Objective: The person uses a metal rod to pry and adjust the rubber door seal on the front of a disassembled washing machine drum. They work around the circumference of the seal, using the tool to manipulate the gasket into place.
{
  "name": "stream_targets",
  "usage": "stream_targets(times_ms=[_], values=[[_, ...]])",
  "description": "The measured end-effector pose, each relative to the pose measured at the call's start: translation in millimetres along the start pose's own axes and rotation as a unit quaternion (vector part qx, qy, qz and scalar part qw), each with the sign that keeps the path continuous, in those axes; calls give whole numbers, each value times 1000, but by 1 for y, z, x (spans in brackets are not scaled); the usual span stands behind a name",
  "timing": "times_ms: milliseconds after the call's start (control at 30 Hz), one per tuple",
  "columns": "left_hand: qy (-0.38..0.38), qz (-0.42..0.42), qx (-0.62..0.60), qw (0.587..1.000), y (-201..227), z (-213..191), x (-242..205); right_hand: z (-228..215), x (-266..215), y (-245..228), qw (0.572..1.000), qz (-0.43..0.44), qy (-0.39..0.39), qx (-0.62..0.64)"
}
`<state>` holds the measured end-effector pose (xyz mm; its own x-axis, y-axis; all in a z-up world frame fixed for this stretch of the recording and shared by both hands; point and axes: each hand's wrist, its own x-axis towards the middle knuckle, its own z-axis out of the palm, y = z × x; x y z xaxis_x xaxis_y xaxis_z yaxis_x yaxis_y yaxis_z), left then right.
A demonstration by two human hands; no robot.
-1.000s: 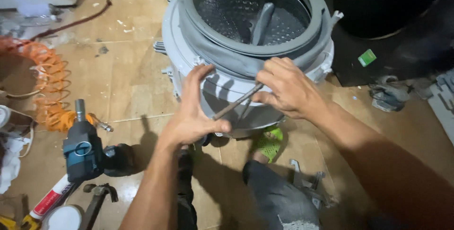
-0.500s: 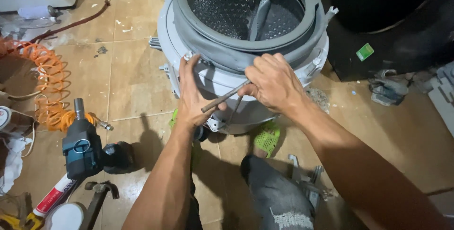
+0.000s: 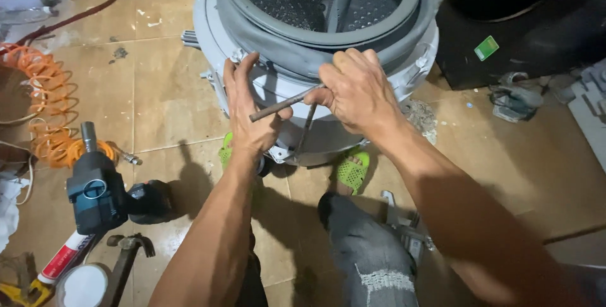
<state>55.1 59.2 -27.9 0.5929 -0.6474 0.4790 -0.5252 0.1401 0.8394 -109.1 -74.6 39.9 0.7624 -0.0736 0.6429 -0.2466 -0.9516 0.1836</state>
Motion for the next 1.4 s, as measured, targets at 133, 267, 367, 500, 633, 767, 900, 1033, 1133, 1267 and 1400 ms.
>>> stream_targets(times_ms=[133, 267, 367, 500, 633, 767, 900, 1033, 1133, 1267, 1400], values=[[8, -1, 1, 1000, 0, 3, 2, 0, -1, 1, 1000, 3, -2, -17], [12, -1, 12, 1000, -4, 3, 3, 2, 1, -2, 1000, 20, 0, -7], [8, -3, 13, 1000, -10, 2, 3, 8, -1, 0, 1000, 23, -6, -5], [-23, -34, 7, 999, -1, -2, -1, -15, 11, -8, 999, 13, -31, 8], [-72, -58, 0, 996, 29, -20, -4, -36, 13, 6, 993, 12, -88, 81], [-92, -14, 167, 981, 46, -16, -18, -64, 21, 29, 989, 39, -113, 87], [-252, -73, 324, 909, 54, 12, -31, -103, 12, 45, 991, 112, -70, 29], [-304, -108, 322, 890, 72, 14, -32, -126, -26, 53, 987, 140, -81, 6], [-299, -71, 349, 886, 49, 12, -31, -138, -48, 50, 980, 170, -92, -54], [-328, 24, 432, 839, 26, -2, -22, -154, -57, 34, 968, 205, -119, -83], [-294, 83, 497, 812, -26, -9, -17, -153, -62, 26, 957, 258, -114, -62]])
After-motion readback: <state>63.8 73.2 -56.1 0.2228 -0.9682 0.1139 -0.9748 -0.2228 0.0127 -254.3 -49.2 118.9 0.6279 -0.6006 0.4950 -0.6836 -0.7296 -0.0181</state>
